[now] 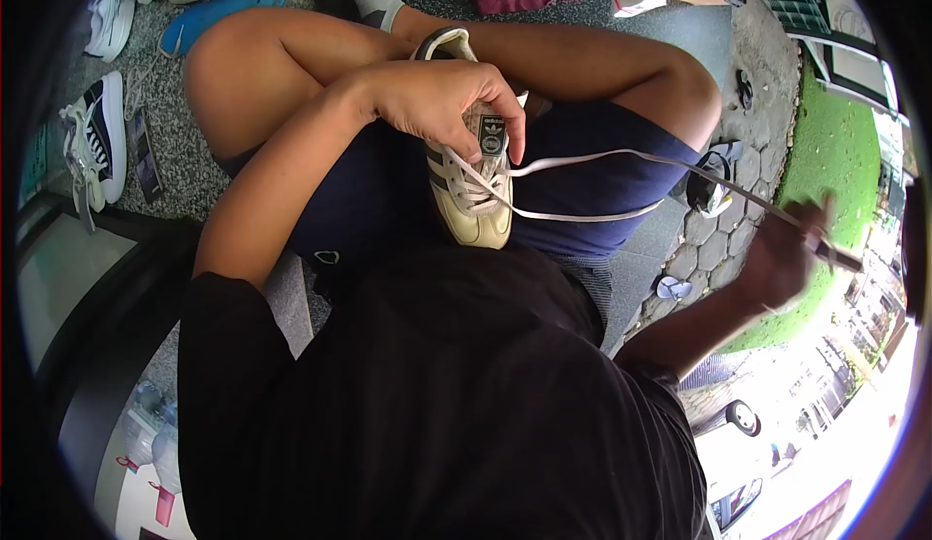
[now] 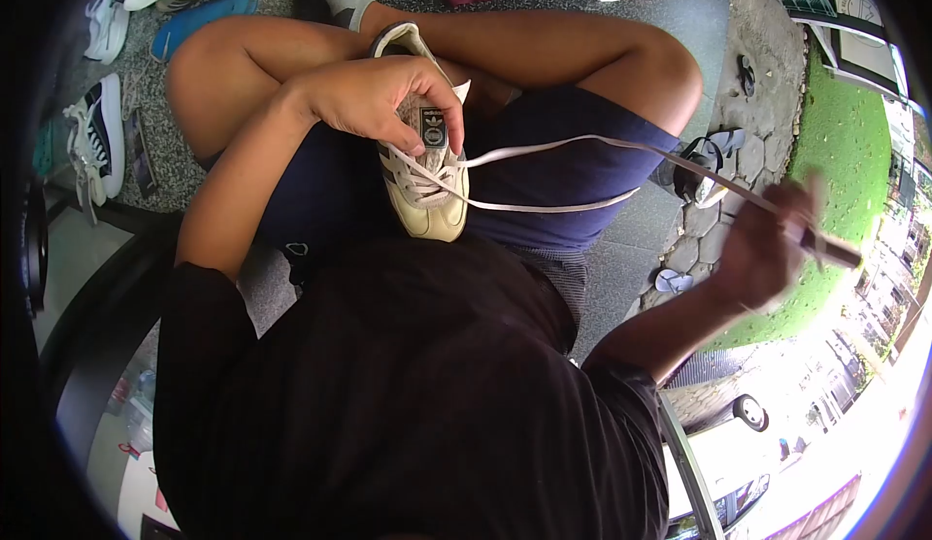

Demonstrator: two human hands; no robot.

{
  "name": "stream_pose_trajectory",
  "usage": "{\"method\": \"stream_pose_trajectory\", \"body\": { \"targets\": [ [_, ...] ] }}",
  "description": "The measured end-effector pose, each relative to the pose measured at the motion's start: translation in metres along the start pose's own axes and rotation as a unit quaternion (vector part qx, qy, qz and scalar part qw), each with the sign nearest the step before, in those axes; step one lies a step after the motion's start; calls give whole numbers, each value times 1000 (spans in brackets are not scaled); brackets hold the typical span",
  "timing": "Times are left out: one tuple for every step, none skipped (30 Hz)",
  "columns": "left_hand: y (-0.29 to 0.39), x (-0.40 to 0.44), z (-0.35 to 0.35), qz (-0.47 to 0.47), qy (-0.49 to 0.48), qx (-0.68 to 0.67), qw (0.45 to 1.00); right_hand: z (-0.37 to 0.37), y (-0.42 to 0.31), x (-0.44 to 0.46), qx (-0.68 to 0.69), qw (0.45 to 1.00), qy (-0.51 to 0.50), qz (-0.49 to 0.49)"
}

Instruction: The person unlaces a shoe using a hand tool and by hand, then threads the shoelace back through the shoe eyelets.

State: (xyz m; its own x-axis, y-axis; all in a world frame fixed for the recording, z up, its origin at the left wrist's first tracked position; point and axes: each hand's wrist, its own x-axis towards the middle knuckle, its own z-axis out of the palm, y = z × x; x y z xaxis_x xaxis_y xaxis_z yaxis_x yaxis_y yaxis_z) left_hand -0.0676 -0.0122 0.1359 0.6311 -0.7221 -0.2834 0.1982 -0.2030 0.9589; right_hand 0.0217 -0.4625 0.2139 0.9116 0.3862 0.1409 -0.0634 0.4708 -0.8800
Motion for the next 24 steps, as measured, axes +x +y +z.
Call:
{"method": "stream_pose_trajectory", "body": {
  "targets": [
    [2,0,1,-10,0,2,1000,17,25,-2,-36,998,-7,53],
    [4,1,3,-21,1,4,1000,51,55,-6,39,993,22,112],
    [5,0,5,-22,0,5,1000,80,74,-11,-33,987,35,156],
    [6,0,8,-32,5,-4,999,89,93,-13,6,970,-55,237],
    [6,-1,10,-43,10,-14,999,112,105,-16,-73,960,-62,264],
    [6,-3,11,-45,9,-14,999,121,124,-22,-131,956,-73,251],
    [5,-5,12,-36,19,-21,999,140,131,-26,-192,941,-64,271],
    [4,-8,12,-26,29,-28,999,145,139,-30,-223,926,-80,294],
    [4,-9,11,-28,27,-28,999,150,149,-37,-219,923,-71,308],
    [3,-10,11,-21,24,-26,999,153,156,-44,-215,919,-63,323],
    [3,-12,11,-14,20,-24,999,155,160,-46,-214,920,-60,324],
    [2,-13,11,-15,17,-25,999,155,162,-47,-260,918,-81,289],
    [1,-14,11,-9,24,-30,999,155,165,-48,-305,912,-102,253],
    [0,-15,11,-2,32,-36,999,155,169,-50,-306,912,-99,253],
    [0,-15,11,-1,31,-36,999,153,173,-52,-315,912,-94,245],
    [1,-15,10,7,31,-24,999,151,175,-52,-324,911,-91,238],
    [1,-16,10,15,33,-12,999,152,174,-52,-324,911,-91,238],
    [3,-17,11,15,34,-13,999,154,173,-51,-348,905,-92,227],
    [6,-19,12,0,42,-19,999,156,173,-50,-372,898,-92,215],
    [7,-19,13,-15,51,-25,998,157,172,-49,-372,898,-92,215],
    [5,-19,14,-15,51,-26,998,158,170,-48,-390,893,-92,206],
    [1,-18,16,-13,60,-24,998,159,170,-48,-409,886,-91,198],
    [-1,-17,17,-10,69,-21,997,158,171,-48,-409,886,-90,198],
    [-2,-17,17,-11,68,-21,997,158,172,-48,-417,887,-101,173]
  ]
}}
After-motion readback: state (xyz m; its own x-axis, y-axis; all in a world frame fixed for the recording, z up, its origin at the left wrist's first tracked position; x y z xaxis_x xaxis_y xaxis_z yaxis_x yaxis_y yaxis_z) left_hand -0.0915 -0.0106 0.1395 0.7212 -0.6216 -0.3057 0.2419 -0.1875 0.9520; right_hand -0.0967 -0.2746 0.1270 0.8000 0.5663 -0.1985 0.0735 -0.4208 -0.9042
